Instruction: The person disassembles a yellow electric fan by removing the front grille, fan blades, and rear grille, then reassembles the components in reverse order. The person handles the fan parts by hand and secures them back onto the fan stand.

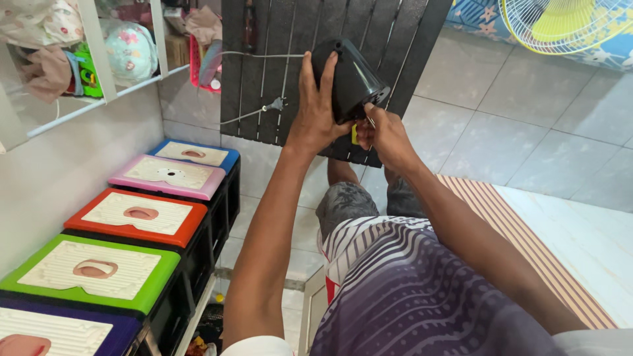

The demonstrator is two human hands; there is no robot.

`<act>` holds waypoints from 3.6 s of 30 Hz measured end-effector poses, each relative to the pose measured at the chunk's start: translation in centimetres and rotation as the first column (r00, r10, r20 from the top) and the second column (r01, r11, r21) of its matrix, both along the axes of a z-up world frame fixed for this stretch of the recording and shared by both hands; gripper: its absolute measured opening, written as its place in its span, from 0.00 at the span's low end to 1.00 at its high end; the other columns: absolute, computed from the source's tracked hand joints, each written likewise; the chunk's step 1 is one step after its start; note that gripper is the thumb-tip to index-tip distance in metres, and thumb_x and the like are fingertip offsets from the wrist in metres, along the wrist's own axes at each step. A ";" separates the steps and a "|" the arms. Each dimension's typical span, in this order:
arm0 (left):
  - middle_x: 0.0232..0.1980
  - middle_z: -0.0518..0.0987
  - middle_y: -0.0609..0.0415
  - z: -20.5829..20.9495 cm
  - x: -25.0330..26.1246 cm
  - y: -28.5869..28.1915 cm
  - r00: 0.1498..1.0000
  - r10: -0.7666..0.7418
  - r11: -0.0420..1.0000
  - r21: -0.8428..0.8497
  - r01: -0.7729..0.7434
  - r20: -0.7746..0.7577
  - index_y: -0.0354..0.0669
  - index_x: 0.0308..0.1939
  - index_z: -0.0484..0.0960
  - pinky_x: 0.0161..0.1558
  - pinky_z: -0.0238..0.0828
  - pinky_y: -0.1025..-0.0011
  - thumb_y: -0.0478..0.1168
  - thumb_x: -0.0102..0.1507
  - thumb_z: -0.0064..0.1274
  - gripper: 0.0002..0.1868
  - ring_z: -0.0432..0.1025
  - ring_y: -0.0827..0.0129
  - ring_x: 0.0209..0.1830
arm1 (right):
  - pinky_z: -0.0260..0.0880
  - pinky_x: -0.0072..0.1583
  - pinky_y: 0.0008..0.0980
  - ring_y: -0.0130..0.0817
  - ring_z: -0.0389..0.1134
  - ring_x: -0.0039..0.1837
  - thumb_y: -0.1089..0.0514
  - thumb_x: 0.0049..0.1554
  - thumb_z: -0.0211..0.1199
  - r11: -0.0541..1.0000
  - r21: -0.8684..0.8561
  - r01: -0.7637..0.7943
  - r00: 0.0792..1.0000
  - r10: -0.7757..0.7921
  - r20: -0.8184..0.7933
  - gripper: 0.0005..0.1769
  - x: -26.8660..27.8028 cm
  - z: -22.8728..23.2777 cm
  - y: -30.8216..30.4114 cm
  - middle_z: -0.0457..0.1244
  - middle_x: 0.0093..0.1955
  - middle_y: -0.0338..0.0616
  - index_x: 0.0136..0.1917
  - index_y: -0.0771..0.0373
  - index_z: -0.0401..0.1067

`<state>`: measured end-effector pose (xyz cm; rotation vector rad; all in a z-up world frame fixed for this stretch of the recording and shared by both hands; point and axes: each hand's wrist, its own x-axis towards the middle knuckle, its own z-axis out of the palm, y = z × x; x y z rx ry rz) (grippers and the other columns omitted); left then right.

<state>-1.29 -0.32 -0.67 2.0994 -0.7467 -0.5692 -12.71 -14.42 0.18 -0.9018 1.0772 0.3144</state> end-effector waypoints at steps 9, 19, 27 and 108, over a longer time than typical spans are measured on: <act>0.80 0.39 0.28 -0.1 0.3 0.2 1.000 -0.017 1.000 0.011 0.017 0.001 0.57 0.81 0.43 0.76 0.55 0.43 0.43 0.42 0.82 0.74 0.44 0.27 0.80 | 0.64 0.38 0.34 0.34 0.63 0.34 0.44 0.66 0.53 0.997 0.061 -0.052 0.994 0.046 0.094 0.28 0.8 1.4 -0.4 0.63 0.33 0.46 0.46 0.75 0.71; 0.79 0.40 0.25 0.3 0.5 0.1 1.000 -0.028 0.999 0.038 0.029 -0.008 0.55 0.80 0.43 0.74 0.52 0.41 0.48 0.41 0.82 0.74 0.44 0.25 0.79 | 0.69 0.45 0.50 0.59 0.70 0.42 0.49 0.63 0.62 0.007 -0.830 -0.558 0.586 0.711 -0.388 0.22 2.5 5.1 -0.5 0.66 0.39 0.62 0.45 0.74 0.70; 0.80 0.39 0.27 -0.3 0.1 0.0 1.000 -0.008 1.000 0.013 0.008 -0.018 0.56 0.80 0.43 0.74 0.56 0.42 0.47 0.45 0.82 0.72 0.43 0.25 0.80 | 0.67 0.47 0.52 0.61 0.67 0.42 0.52 0.66 0.60 -0.077 -0.894 -0.441 0.546 0.768 -0.336 0.20 1.9 3.7 -0.8 0.65 0.38 0.64 0.43 0.74 0.69; 0.58 0.83 0.40 -2.1 1.4 1.9 0.792 0.322 0.936 0.046 -0.350 -0.518 0.60 0.83 0.41 0.44 0.83 0.67 0.42 0.72 0.48 0.41 0.84 0.59 0.41 | 0.70 0.63 0.37 0.38 0.70 0.66 0.59 0.64 0.69 0.472 -0.826 -0.308 0.536 0.804 0.259 0.32 9.2 0.2 -6.9 0.66 0.68 0.60 0.78 0.60 0.64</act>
